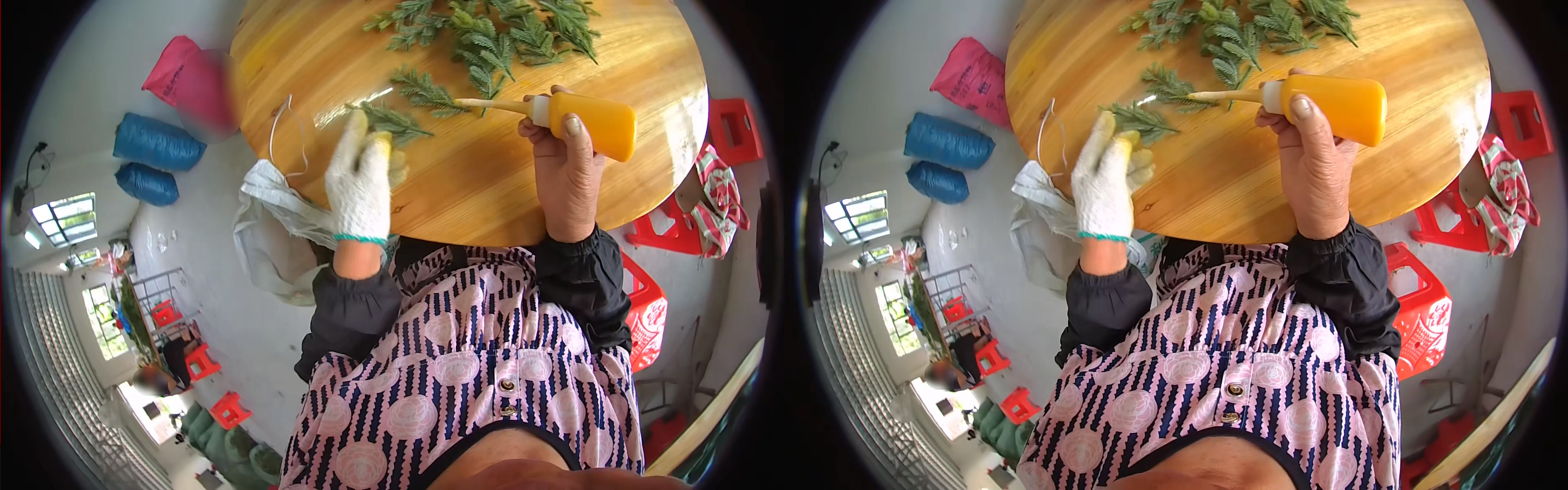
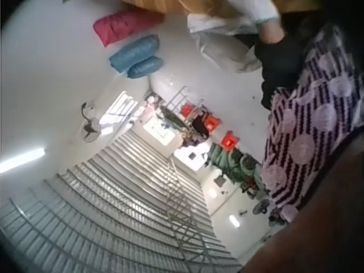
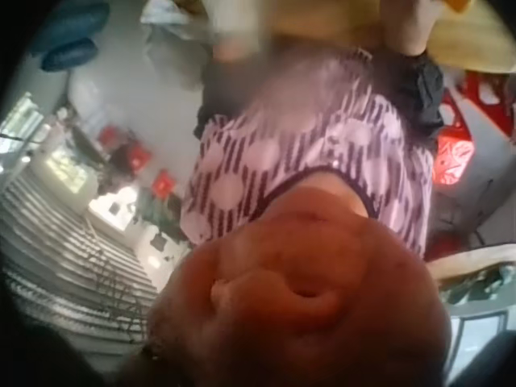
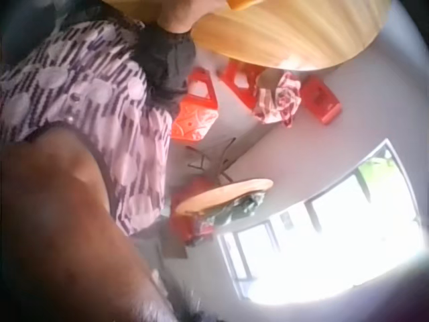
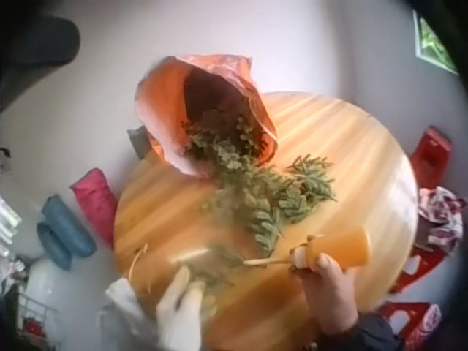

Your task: Applying adhesive or coating from a squeeze bottle to artificial plant branches.

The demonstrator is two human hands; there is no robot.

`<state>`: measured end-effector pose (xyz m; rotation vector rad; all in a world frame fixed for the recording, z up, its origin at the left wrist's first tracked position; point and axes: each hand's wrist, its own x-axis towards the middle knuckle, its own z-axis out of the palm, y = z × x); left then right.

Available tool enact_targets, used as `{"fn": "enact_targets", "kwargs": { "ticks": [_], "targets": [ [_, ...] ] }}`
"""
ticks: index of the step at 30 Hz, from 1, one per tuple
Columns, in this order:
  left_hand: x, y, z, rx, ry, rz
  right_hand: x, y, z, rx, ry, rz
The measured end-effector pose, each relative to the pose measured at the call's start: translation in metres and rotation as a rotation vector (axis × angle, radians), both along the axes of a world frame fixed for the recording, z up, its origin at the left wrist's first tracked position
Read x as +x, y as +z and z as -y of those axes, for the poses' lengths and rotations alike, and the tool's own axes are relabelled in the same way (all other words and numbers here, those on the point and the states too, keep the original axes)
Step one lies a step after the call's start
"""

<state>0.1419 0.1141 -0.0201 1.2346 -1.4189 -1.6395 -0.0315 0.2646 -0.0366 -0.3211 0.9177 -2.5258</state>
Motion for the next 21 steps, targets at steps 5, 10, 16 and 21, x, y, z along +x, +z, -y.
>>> {"fn": "enact_targets", "kwargs": {
  "ticks": [5,10,16,21],
  "targets": [
    [0.013,-0.006,-0.008,-0.814,0.027,0.186,-0.007,-0.006,0.000,0.049,-0.021,-0.047],
    [-0.006,-0.028,0.017,-1.064,0.019,0.215,0.002,-0.006,0.004,0.076,0.048,-0.138],
    [-0.025,-0.043,0.038,-0.970,-0.153,0.524,0.028,0.004,0.029,0.250,0.093,-0.329],
    [-0.024,-0.048,0.040,-0.925,-0.232,0.517,0.032,0.009,0.048,0.354,0.162,-0.493]
  ]
}}
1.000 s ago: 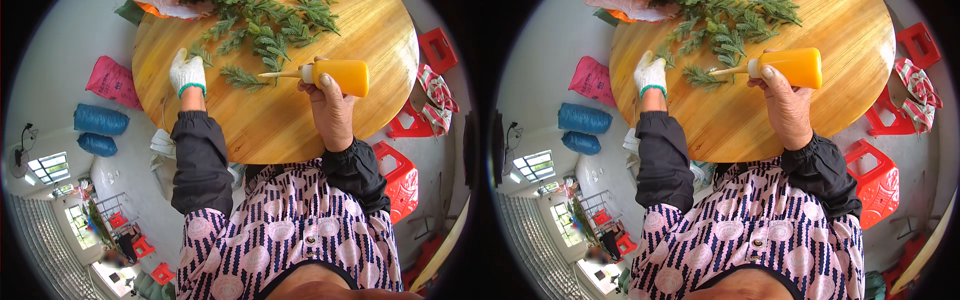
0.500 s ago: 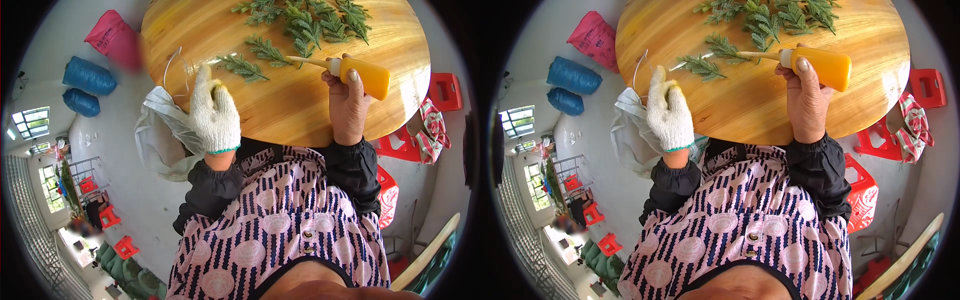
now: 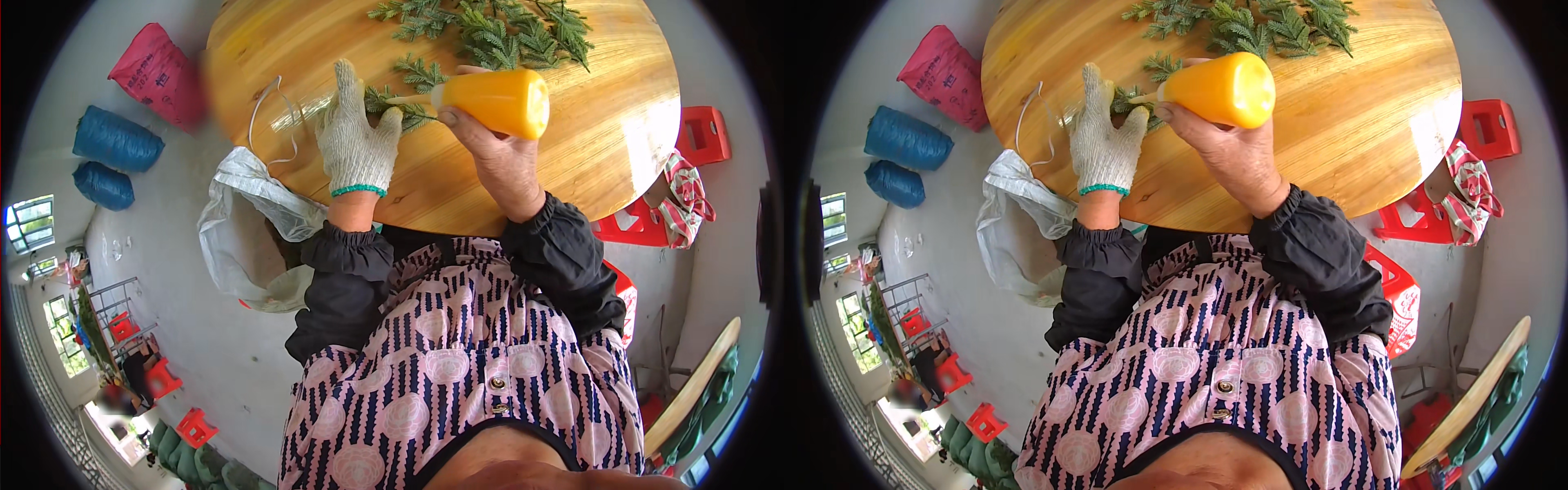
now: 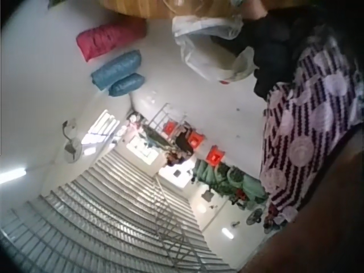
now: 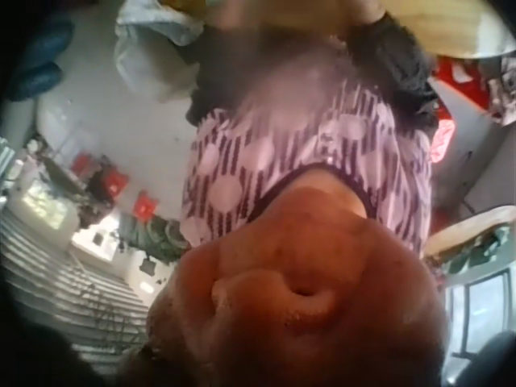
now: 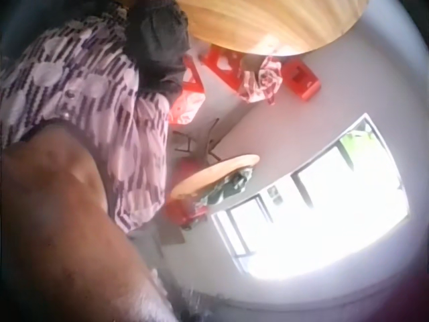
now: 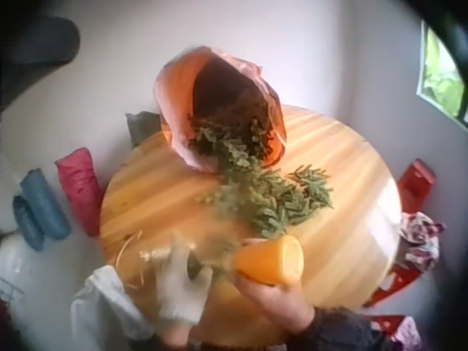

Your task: Applying adhesive or coating from a squeeze bottle to artificial plant branches.

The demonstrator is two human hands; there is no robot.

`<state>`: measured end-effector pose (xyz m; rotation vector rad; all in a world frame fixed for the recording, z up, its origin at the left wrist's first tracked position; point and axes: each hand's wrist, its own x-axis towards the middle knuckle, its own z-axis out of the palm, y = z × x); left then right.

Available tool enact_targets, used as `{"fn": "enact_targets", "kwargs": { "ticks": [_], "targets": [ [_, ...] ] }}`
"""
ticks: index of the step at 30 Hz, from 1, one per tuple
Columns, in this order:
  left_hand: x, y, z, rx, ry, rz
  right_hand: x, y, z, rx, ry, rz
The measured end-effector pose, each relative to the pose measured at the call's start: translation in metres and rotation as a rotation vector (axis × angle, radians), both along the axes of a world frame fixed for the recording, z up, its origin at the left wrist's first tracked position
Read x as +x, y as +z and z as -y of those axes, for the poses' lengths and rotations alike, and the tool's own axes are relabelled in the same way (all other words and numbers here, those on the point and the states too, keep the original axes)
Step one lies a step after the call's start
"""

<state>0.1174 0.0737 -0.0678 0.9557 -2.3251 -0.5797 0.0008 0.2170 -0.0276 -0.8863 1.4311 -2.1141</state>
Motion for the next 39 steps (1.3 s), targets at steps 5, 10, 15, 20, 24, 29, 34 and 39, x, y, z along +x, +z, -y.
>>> {"fn": "enact_targets", "kwargs": {
  "ticks": [5,10,15,20,24,29,34,39],
  "targets": [
    [-0.001,0.000,0.002,0.031,-0.001,0.049,-0.002,0.001,0.014,0.057,0.040,-0.103],
    [0.003,0.006,0.005,0.099,0.008,0.090,-0.002,0.000,0.025,0.094,0.086,-0.196],
    [0.002,0.011,0.005,0.172,-0.005,0.135,-0.002,-0.001,0.031,0.097,0.075,-0.279],
    [0.002,0.009,0.006,0.132,0.009,0.137,0.002,-0.002,0.027,0.063,0.064,-0.213],
    [0.003,0.006,0.007,0.127,0.003,0.126,0.001,-0.003,0.021,0.162,-0.017,-0.541],
    [0.005,0.003,0.007,0.057,-0.003,0.113,0.002,-0.008,0.017,0.150,-0.047,-0.575],
    [0.005,0.000,0.009,0.016,-0.017,0.132,0.000,-0.009,0.010,0.190,-0.063,-0.563],
    [0.005,-0.003,0.008,-0.125,0.012,0.175,0.003,-0.004,0.004,0.182,-0.068,-0.435]
  ]
}}
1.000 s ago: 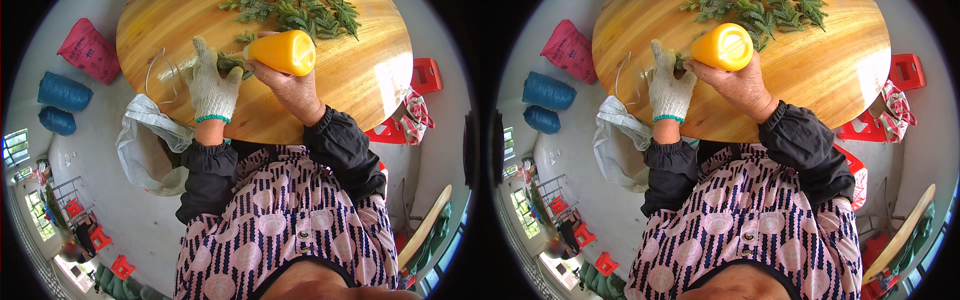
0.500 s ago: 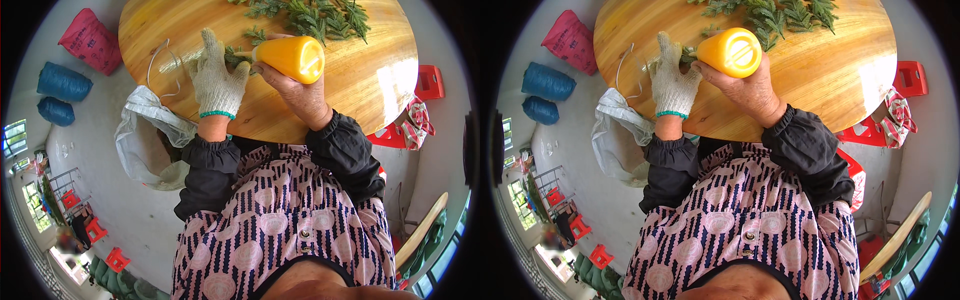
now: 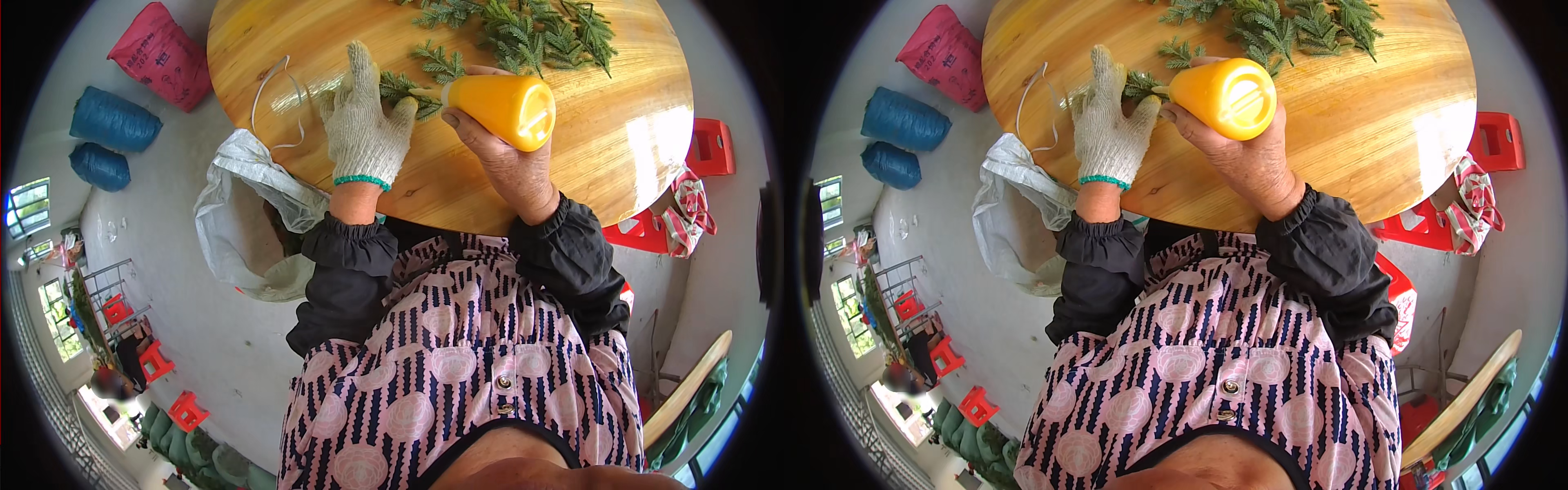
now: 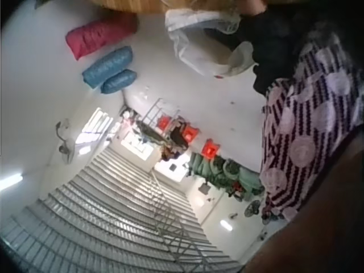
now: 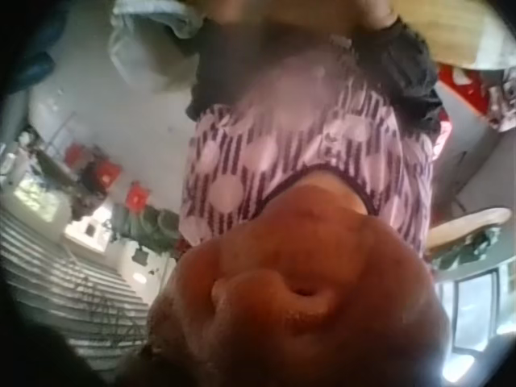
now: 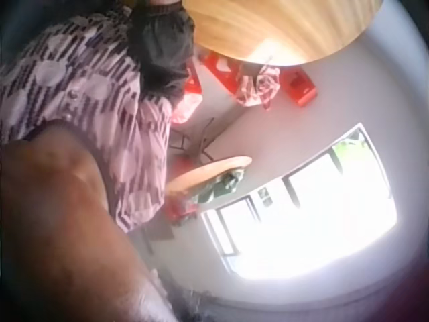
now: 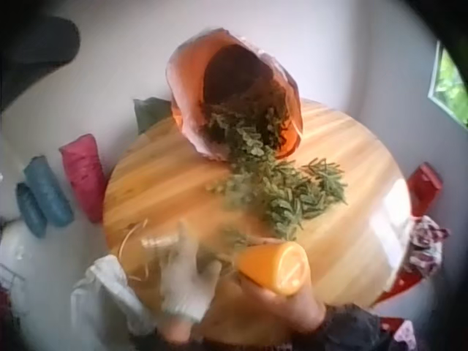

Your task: Applying adhesive or coating from a squeeze bottle to artificial plant branches.

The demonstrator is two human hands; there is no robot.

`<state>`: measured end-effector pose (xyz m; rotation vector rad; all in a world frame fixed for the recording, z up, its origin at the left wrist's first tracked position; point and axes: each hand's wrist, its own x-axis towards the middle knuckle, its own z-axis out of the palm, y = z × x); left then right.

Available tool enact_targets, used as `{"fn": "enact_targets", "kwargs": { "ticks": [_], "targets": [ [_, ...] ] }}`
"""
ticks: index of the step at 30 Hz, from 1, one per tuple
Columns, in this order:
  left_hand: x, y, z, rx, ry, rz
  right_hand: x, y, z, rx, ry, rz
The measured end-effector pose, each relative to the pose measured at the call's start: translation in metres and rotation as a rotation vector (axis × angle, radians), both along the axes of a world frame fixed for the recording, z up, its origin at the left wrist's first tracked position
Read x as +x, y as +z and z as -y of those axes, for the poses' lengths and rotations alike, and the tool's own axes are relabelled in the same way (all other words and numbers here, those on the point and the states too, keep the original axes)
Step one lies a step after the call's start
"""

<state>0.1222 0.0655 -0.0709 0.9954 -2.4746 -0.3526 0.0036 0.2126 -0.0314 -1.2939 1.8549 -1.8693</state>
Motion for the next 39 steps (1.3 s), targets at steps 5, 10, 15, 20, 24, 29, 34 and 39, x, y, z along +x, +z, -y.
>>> {"fn": "enact_targets", "kwargs": {
  "ticks": [5,10,15,20,24,29,34,39],
  "targets": [
    [0.000,-0.001,0.000,-0.012,-0.012,0.003,-0.001,0.003,-0.006,-0.014,-0.006,0.146],
    [0.001,-0.002,0.000,0.020,-0.026,-0.027,-0.001,0.004,-0.019,0.024,-0.032,0.164],
    [0.002,-0.003,0.001,-0.005,-0.028,-0.018,-0.002,0.002,-0.030,0.036,-0.054,0.147],
    [0.001,-0.005,0.002,-0.010,-0.052,-0.049,-0.004,0.000,-0.041,0.023,-0.095,0.133],
    [0.002,-0.008,0.004,-0.030,-0.060,-0.055,-0.005,-0.003,-0.048,0.017,-0.104,0.182],
    [0.002,-0.010,0.006,-0.053,-0.063,-0.039,-0.007,-0.003,-0.056,-0.015,-0.134,0.158],
    [0.002,-0.009,0.005,-0.031,-0.073,-0.088,-0.007,-0.005,-0.066,0.001,-0.098,0.239],
    [0.006,-0.005,0.004,0.014,-0.119,-0.159,-0.014,-0.016,-0.076,-0.176,-0.174,0.416]
  ]
}}
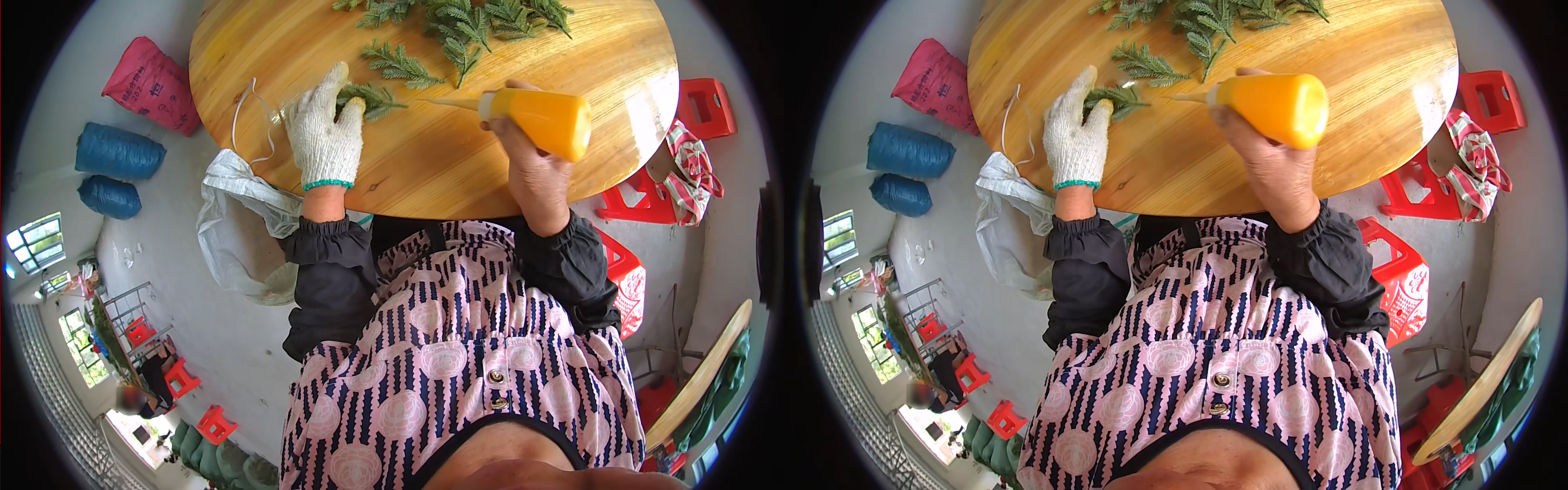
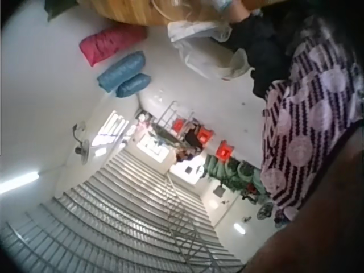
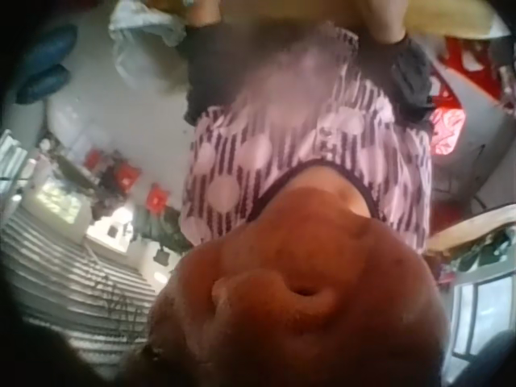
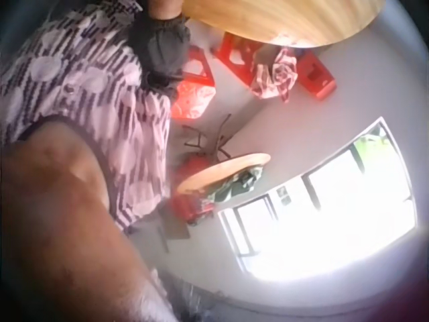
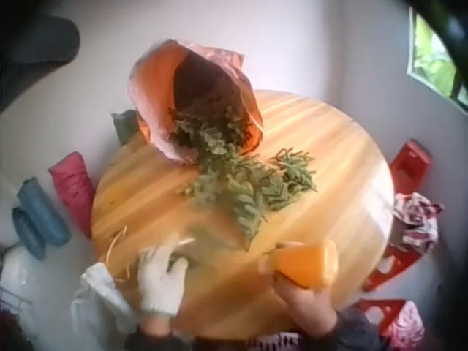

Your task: Applying adhesive or coating from a squeeze bottle to artificial plant branches.

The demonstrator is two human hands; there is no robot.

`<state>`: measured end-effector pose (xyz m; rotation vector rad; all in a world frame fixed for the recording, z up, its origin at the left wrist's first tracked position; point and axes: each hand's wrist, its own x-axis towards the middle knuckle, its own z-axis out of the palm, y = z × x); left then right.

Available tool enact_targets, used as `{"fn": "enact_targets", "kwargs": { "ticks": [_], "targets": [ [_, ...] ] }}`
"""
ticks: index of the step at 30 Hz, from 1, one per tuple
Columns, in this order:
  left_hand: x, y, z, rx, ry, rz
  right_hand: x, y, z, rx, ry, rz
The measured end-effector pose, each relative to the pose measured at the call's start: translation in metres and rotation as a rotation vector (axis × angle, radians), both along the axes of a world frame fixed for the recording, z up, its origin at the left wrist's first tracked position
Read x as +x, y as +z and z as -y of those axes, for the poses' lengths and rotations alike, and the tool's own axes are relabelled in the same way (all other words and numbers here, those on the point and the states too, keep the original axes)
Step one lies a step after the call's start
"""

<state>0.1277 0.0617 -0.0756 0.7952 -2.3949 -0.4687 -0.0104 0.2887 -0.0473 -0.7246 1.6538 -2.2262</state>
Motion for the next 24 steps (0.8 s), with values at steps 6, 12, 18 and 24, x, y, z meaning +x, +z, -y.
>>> {"fn": "enact_targets", "kwargs": {
  "ticks": [6,12,18,24],
  "targets": [
    [-0.007,0.020,-0.006,0.121,-0.222,-0.120,-0.030,-0.012,-0.031,-0.344,-0.163,0.320],
    [-0.050,0.027,0.001,-0.118,-0.338,0.214,-0.050,-0.023,-0.045,-0.379,-0.198,0.384],
    [-0.041,0.034,-0.010,-0.026,-0.321,0.202,-0.055,-0.026,-0.047,-0.359,-0.159,0.405],
    [0.088,0.069,-0.062,0.110,0.002,-0.369,-0.059,-0.029,-0.051,-0.421,-0.015,0.469]
  ]
}}
